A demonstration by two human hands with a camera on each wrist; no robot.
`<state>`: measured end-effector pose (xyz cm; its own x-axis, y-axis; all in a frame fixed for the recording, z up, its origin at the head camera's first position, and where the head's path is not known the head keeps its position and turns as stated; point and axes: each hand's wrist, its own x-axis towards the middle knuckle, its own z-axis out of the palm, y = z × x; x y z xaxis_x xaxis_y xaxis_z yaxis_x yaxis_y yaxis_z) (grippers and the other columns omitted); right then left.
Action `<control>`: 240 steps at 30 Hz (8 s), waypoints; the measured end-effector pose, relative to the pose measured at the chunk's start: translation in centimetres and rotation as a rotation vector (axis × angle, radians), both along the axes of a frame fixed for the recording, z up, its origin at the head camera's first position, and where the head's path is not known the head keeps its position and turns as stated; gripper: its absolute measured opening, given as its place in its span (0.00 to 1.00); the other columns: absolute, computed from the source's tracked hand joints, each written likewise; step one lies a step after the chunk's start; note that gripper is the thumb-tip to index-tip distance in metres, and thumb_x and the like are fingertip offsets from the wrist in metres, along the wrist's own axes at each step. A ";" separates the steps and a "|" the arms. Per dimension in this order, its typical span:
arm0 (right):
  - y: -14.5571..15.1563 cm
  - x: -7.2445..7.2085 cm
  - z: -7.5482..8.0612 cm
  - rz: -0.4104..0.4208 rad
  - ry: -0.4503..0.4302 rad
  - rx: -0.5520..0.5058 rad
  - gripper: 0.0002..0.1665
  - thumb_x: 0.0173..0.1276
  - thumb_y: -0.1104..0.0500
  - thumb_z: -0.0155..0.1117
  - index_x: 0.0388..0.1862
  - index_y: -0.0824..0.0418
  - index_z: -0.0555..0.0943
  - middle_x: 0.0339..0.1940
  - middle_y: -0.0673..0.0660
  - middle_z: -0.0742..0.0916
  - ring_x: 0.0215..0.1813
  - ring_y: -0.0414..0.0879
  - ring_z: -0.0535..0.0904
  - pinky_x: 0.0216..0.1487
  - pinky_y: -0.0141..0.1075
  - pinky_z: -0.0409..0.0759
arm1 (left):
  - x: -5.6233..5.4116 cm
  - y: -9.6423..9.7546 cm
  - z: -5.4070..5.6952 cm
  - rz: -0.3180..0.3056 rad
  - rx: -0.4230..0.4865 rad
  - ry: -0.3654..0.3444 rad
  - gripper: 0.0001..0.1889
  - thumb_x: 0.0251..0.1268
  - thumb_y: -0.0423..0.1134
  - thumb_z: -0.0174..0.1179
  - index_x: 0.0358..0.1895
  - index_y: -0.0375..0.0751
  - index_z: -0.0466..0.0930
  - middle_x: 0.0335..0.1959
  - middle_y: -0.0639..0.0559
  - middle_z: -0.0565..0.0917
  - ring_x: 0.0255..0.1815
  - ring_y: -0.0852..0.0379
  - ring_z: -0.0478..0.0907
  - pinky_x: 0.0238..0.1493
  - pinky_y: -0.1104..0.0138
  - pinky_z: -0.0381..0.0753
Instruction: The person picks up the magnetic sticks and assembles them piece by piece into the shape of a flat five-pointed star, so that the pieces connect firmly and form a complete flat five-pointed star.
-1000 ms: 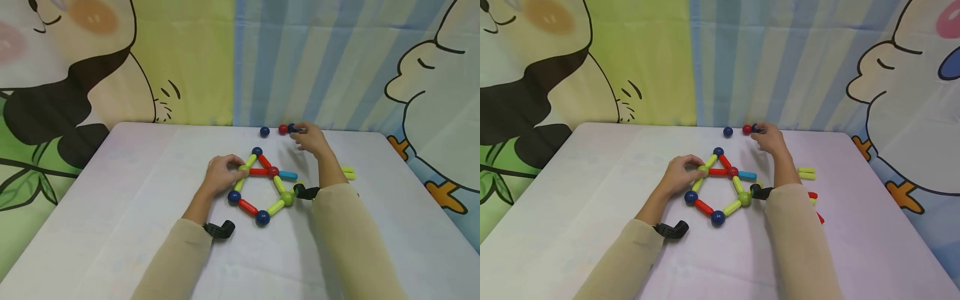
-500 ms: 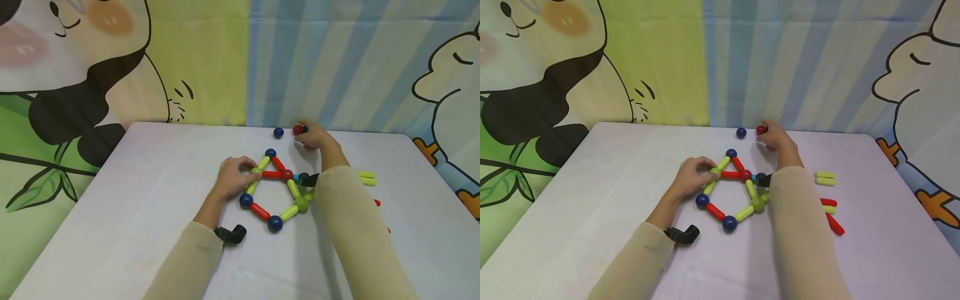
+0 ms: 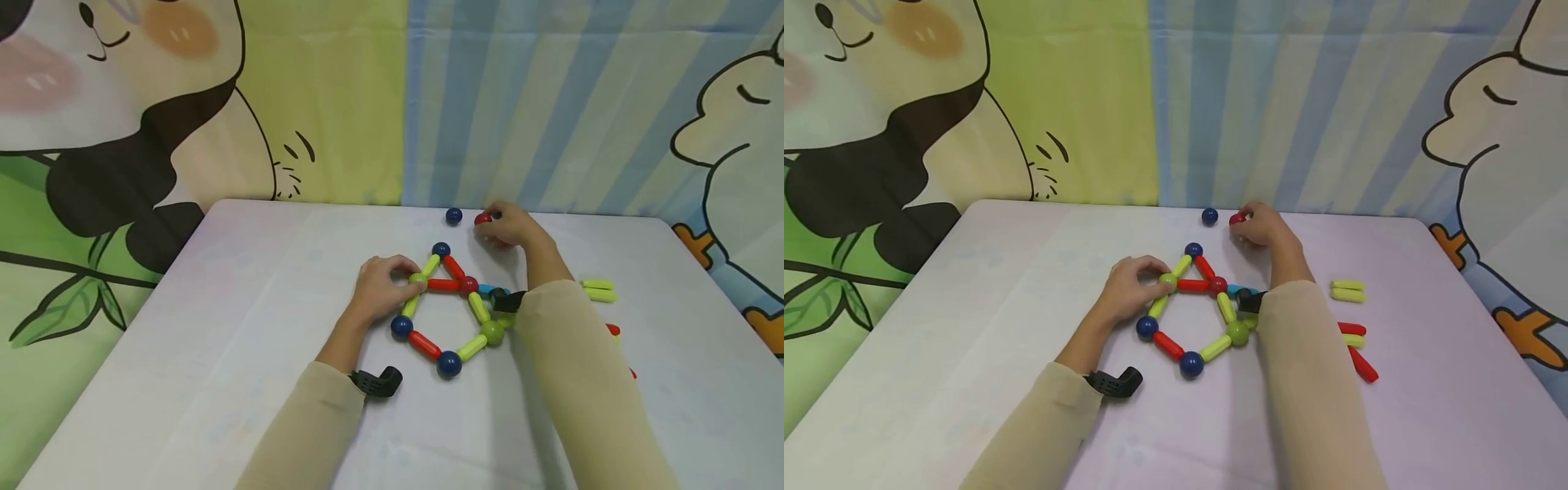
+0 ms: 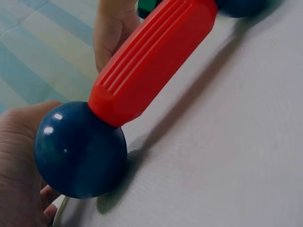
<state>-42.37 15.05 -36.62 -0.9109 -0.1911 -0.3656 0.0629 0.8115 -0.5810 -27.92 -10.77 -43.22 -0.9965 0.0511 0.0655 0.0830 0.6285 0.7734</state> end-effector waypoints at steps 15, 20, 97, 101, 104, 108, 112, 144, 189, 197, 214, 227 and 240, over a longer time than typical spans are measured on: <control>2.6 4.1 2.7 -0.033 0.089 -0.131 0.37 0.77 0.45 0.61 0.76 0.61 0.64 0.60 0.69 0.81 0.56 0.63 0.81 0.51 0.41 0.87 | 0.1 0.0 -0.4 0.008 0.012 -0.020 0.15 0.62 0.52 0.71 0.49 0.55 0.86 0.50 0.57 0.87 0.60 0.49 0.71 0.69 0.48 0.67; 3.6 5.6 3.3 -0.041 0.120 -0.158 0.37 0.76 0.45 0.63 0.75 0.60 0.65 0.60 0.70 0.81 0.54 0.63 0.82 0.48 0.40 0.87 | -0.2 -0.2 -0.2 -0.010 0.002 0.022 0.15 0.61 0.52 0.71 0.49 0.54 0.87 0.49 0.57 0.88 0.59 0.49 0.73 0.72 0.48 0.63; 5.7 13.0 0.8 -0.085 -0.125 -0.071 0.27 0.77 0.47 0.62 0.68 0.59 0.74 0.42 0.59 0.85 0.38 0.50 0.81 0.40 0.34 0.84 | 0.1 -0.4 -0.1 0.004 0.128 0.029 0.13 0.71 0.48 0.60 0.47 0.46 0.87 0.41 0.51 0.86 0.50 0.50 0.77 0.64 0.54 0.73; 5.5 12.8 0.8 -0.077 -0.110 -0.118 0.32 0.77 0.47 0.61 0.73 0.58 0.68 0.51 0.63 0.86 0.46 0.53 0.84 0.47 0.38 0.87 | 0.1 -0.3 -0.1 0.029 0.210 0.035 0.14 0.71 0.44 0.59 0.55 0.44 0.83 0.30 0.48 0.86 0.41 0.51 0.81 0.47 0.60 0.79; 5.4 12.8 0.8 -0.051 -0.101 -0.164 0.33 0.77 0.47 0.61 0.74 0.58 0.67 0.59 0.65 0.84 0.53 0.55 0.84 0.52 0.42 0.87 | -0.1 -0.3 -0.2 0.043 0.223 0.049 0.20 0.70 0.39 0.60 0.63 0.45 0.77 0.32 0.47 0.87 0.43 0.51 0.84 0.51 0.59 0.80; 5.2 12.8 0.6 0.041 -0.083 -0.205 0.33 0.76 0.50 0.64 0.75 0.57 0.67 0.67 0.66 0.79 0.61 0.58 0.82 0.56 0.44 0.87 | -0.3 -0.3 -0.2 0.031 0.133 0.082 0.31 0.63 0.31 0.60 0.72 0.48 0.72 0.58 0.48 0.83 0.62 0.48 0.79 0.69 0.53 0.74; 5.2 12.8 0.3 0.173 -0.044 -0.194 0.36 0.71 0.53 0.69 0.75 0.56 0.69 0.76 0.65 0.73 0.65 0.59 0.78 0.58 0.45 0.85 | -0.3 -0.4 -0.1 -0.026 0.024 0.104 0.37 0.57 0.28 0.58 0.74 0.51 0.72 0.75 0.49 0.72 0.76 0.45 0.69 0.79 0.47 0.62; 3.8 12.9 -0.3 0.138 0.004 -0.236 0.24 0.74 0.57 0.65 0.67 0.56 0.78 0.70 0.61 0.79 0.72 0.60 0.75 0.73 0.58 0.71 | 0.2 -0.4 -0.2 -0.044 -0.001 0.028 0.13 0.62 0.48 0.67 0.48 0.51 0.91 0.52 0.51 0.88 0.61 0.46 0.71 0.67 0.46 0.67; 16.1 14.6 2.8 0.020 -0.184 0.102 0.29 0.72 0.53 0.66 0.68 0.62 0.75 0.61 0.66 0.81 0.59 0.59 0.76 0.54 0.49 0.84 | -0.1 -0.8 0.1 -0.096 0.020 0.031 0.13 0.65 0.45 0.67 0.50 0.50 0.92 0.50 0.50 0.90 0.62 0.47 0.81 0.84 0.48 0.44; 16.9 13.9 0.7 -0.010 -0.154 0.150 0.29 0.69 0.50 0.71 0.63 0.63 0.78 0.51 0.63 0.82 0.48 0.52 0.77 0.44 0.37 0.81 | -0.1 -0.7 0.0 -0.098 0.018 0.021 0.13 0.66 0.45 0.67 0.50 0.50 0.92 0.51 0.49 0.90 0.63 0.47 0.81 0.84 0.47 0.43; 10.6 13.3 1.7 -0.026 0.066 0.094 0.22 0.75 0.52 0.64 0.63 0.59 0.77 0.60 0.67 0.81 0.51 0.60 0.79 0.47 0.43 0.82 | -0.1 -0.4 0.2 -0.081 0.005 0.006 0.14 0.65 0.46 0.67 0.50 0.49 0.91 0.52 0.50 0.90 0.64 0.46 0.79 0.84 0.48 0.44; 6.0 12.7 0.5 0.110 0.051 0.106 0.18 0.72 0.53 0.68 0.58 0.53 0.82 0.54 0.61 0.83 0.48 0.54 0.78 0.44 0.38 0.78 | -0.1 -0.5 0.0 -0.078 0.015 0.003 0.13 0.65 0.46 0.68 0.50 0.49 0.92 0.52 0.50 0.90 0.64 0.46 0.79 0.84 0.49 0.43; 5.5 12.7 0.3 0.121 0.053 0.094 0.17 0.72 0.54 0.67 0.58 0.53 0.83 0.54 0.60 0.83 0.47 0.53 0.78 0.43 0.37 0.79 | -0.1 -0.4 0.1 -0.081 0.014 0.004 0.14 0.65 0.46 0.68 0.50 0.48 0.92 0.51 0.49 0.90 0.64 0.46 0.79 0.84 0.49 0.43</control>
<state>-29.71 20.57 -36.35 -0.9017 -0.2681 -0.3391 -0.0673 0.8620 -0.5024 -28.00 -11.19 -43.09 -0.9890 0.1304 0.0704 0.1359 0.6088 0.7816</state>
